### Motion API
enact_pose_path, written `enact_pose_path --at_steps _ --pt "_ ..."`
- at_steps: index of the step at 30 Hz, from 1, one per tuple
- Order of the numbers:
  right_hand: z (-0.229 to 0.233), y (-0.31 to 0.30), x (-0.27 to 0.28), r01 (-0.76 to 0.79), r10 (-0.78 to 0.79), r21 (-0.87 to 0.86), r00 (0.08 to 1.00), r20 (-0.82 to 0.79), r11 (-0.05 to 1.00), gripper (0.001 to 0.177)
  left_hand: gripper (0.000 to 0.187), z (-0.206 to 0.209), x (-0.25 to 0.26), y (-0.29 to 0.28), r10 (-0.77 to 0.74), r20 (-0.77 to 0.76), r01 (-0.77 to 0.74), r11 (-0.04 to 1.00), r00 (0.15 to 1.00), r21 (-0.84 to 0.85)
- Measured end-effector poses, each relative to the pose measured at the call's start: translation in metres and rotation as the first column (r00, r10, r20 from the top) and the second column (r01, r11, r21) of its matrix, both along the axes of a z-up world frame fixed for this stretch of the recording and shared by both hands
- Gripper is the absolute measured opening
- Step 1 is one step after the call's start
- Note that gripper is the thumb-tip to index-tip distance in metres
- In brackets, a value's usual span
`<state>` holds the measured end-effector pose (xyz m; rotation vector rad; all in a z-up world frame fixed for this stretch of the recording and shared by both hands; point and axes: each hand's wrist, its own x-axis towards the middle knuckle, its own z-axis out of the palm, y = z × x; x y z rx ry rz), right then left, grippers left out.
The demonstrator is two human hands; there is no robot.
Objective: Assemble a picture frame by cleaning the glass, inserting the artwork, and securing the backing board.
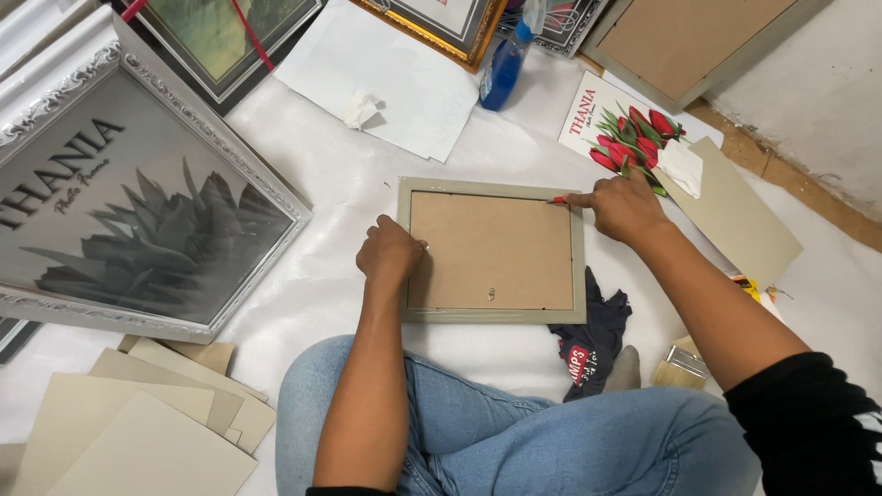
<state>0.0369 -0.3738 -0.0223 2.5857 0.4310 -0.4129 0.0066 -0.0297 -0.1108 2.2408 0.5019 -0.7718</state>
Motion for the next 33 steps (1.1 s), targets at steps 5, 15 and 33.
enact_pose_path --at_steps 5,15,33 --pt "0.001 -0.031 -0.005 0.166 -0.167 -0.026 0.985 -0.046 0.986 0.062 0.064 0.000 0.002 0.000 0.001 -0.030 -0.001 1.000 1.000 0.007" --pt "-0.013 -0.019 -0.078 0.616 -0.585 0.530 0.771 -0.252 0.583 0.056 0.061 0.000 -0.003 -0.001 -0.026 0.034 0.026 1.000 0.999 -0.002" --pt "-0.028 -0.104 -0.133 0.738 -0.645 0.251 0.672 -0.364 0.627 0.053 0.050 -0.019 -0.003 0.013 -0.086 0.137 0.089 0.996 0.987 -0.021"
